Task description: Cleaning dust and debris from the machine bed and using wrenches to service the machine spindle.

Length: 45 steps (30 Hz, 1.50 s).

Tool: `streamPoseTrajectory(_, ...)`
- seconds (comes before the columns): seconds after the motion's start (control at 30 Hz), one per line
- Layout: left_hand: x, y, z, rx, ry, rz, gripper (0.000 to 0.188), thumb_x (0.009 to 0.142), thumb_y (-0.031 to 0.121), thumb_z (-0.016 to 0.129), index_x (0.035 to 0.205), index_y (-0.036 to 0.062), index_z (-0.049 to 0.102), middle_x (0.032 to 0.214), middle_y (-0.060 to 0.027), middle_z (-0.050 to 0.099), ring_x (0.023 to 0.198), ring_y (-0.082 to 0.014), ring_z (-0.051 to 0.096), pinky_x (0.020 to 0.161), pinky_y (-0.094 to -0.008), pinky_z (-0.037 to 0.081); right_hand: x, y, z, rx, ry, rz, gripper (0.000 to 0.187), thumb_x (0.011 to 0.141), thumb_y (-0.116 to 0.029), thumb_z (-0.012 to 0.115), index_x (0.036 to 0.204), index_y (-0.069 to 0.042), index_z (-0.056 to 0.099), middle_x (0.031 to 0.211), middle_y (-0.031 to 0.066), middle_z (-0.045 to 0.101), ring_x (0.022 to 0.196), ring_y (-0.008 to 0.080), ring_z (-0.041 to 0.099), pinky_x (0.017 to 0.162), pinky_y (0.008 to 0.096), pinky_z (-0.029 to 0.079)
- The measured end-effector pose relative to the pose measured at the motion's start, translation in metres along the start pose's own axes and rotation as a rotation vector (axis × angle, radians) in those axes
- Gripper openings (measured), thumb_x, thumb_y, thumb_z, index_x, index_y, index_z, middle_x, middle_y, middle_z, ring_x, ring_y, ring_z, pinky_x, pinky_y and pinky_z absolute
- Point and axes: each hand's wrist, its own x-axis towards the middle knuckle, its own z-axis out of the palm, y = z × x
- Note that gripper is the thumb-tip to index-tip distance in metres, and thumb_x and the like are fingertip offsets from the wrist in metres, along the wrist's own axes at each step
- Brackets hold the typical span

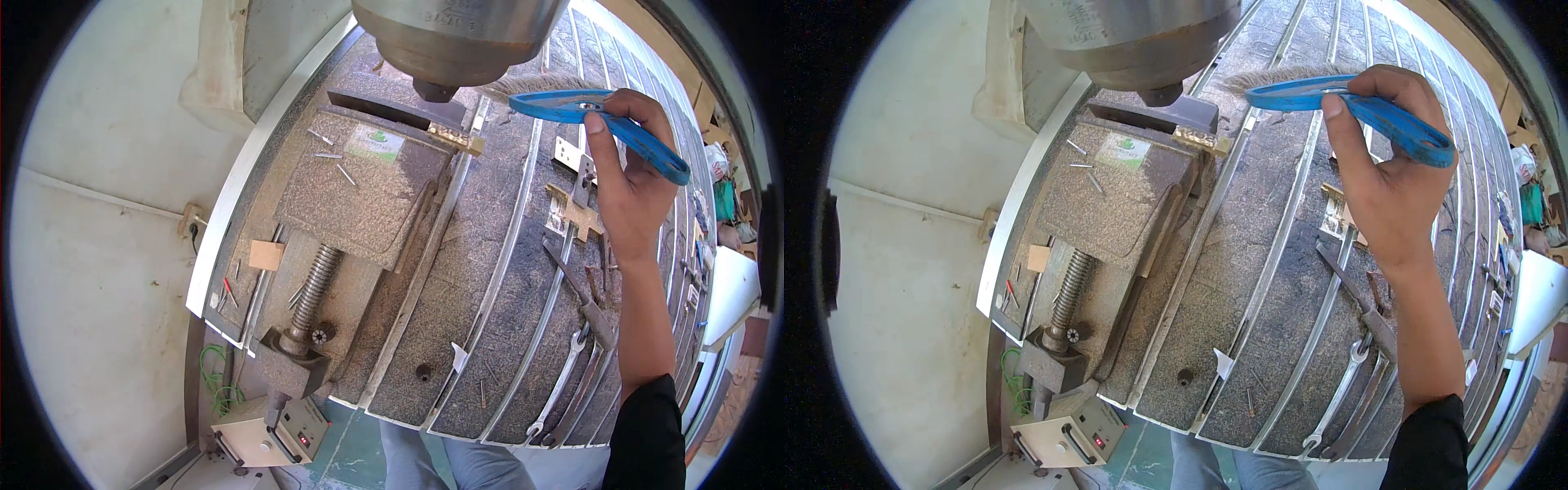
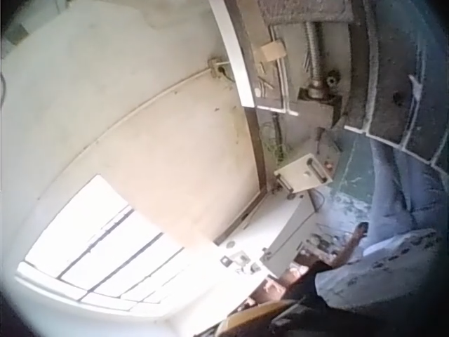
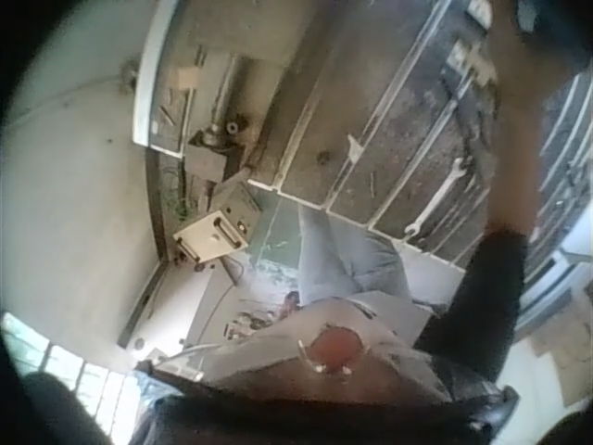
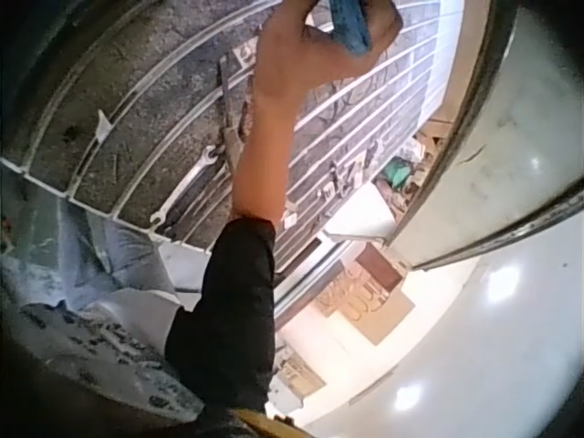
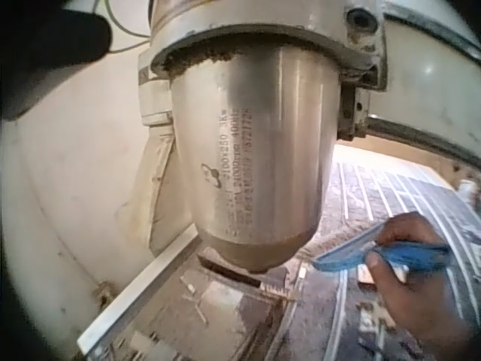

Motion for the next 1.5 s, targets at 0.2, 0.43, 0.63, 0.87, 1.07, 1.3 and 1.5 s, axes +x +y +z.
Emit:
streamPoseTrajectory(0.2, -0.001, -0.01, 0.0, -0.01, 0.007, -0.011, 0.033, 0.088, 0.022, 0.06, 0.113, 0.0025, 0.052, 0.099, -0.0123, 0.059, 0.086, -0.0258, 0.061, 0.07, -0.0365, 0.053, -0.006, 0.0, 0.005, -0.02, -0.021, -0.022, 0.019, 0.078, -0.006, 0.074, 0.092, 0.0, 0.063, 0.093, 0.0087, 0.063, 0.086, 0.016, 0.061, 0.076, 0.0271, 0.049)
streamPoseTrajectory(0.43, 0.0, -0.017, 0.0, -0.008, 0.008, -0.033, 0.033, 0.088, 0.022, 0.06, 0.113, 0.0025, 0.052, 0.099, -0.0123, 0.059, 0.086, -0.0258, 0.061, 0.07, -0.0365, 0.053, -0.019, -0.006, 0.016, 0.052, -0.096, 0.051, 0.018, 0.079, -0.005, 0.072, 0.094, 0.0, 0.063, 0.094, 0.0079, 0.063, 0.085, 0.0153, 0.061, 0.075, 0.0264, 0.048)
streamPoseTrajectory(0.63, -0.004, -0.024, 0.001, -0.016, 0.017, -0.05, 0.033, 0.088, 0.021, 0.06, 0.113, 0.0025, 0.052, 0.099, -0.0123, 0.059, 0.086, -0.0259, 0.061, 0.07, -0.0365, 0.053, -0.028, -0.015, 0.022, 0.422, -0.203, 0.182, 0.019, 0.081, -0.002, 0.07, 0.098, 0.0, 0.061, 0.099, 0.0062, 0.06, 0.09, 0.0125, 0.057, 0.08, 0.0253, 0.046)
streamPoseTrajectory(0.87, -0.004, -0.029, 0.004, -0.028, 0.022, -0.063, 0.032, 0.088, 0.021, 0.06, 0.113, 0.0024, 0.052, 0.099, -0.0124, 0.058, 0.086, -0.0259, 0.061, 0.07, -0.0366, 0.053, -0.021, -0.001, 0.007, 0.0, -0.051, 0.085, 0.017, 0.08, -0.002, 0.07, 0.095, 0.0, 0.063, 0.097, 0.0083, 0.063, 0.089, 0.0155, 0.06, 0.078, 0.0267, 0.049)
streamPoseTrajectory(1.07, -0.005, -0.032, 0.007, -0.037, 0.028, -0.072, 0.032, 0.088, 0.02, 0.06, 0.113, 0.0024, 0.052, 0.099, -0.0124, 0.058, 0.086, -0.026, 0.061, 0.07, -0.0366, 0.053, -0.03, -0.012, 0.002, -0.315, -0.201, -0.178, 0.019, 0.077, 0.0, 0.07, 0.093, -0.001, 0.062, 0.095, 0.0121, 0.063, 0.088, 0.0238, 0.061, 0.078, 0.0312, 0.049)
streamPoseTrajectory(1.3, -0.001, -0.031, 0.011, -0.035, 0.027, -0.081, 0.031, 0.088, 0.02, 0.06, 0.113, 0.0024, 0.052, 0.099, -0.0124, 0.058, 0.085, -0.026, 0.061, 0.07, -0.0366, 0.053, -0.07, -0.019, 0.005, -0.478, -0.564, -0.076, 0.018, 0.076, -0.01, 0.069, 0.091, -0.002, 0.062, 0.087, 0.0134, 0.061, 0.08, 0.0307, 0.058, 0.068, 0.0384, 0.047)
streamPoseTrajectory(1.5, 0.013, -0.038, 0.025, -0.049, 0.017, -0.089, 0.031, 0.088, 0.019, 0.06, 0.113, 0.0024, 0.052, 0.099, -0.0124, 0.058, 0.085, -0.026, 0.061, 0.07, -0.0366, 0.053, -0.071, -0.038, -0.003, -0.368, -1.069, 0.071, 0.037, 0.068, -0.019, 0.078, 0.099, -0.003, 0.063, 0.085, 0.0096, 0.062, 0.074, 0.0261, 0.061, 0.066, 0.0344, 0.05)
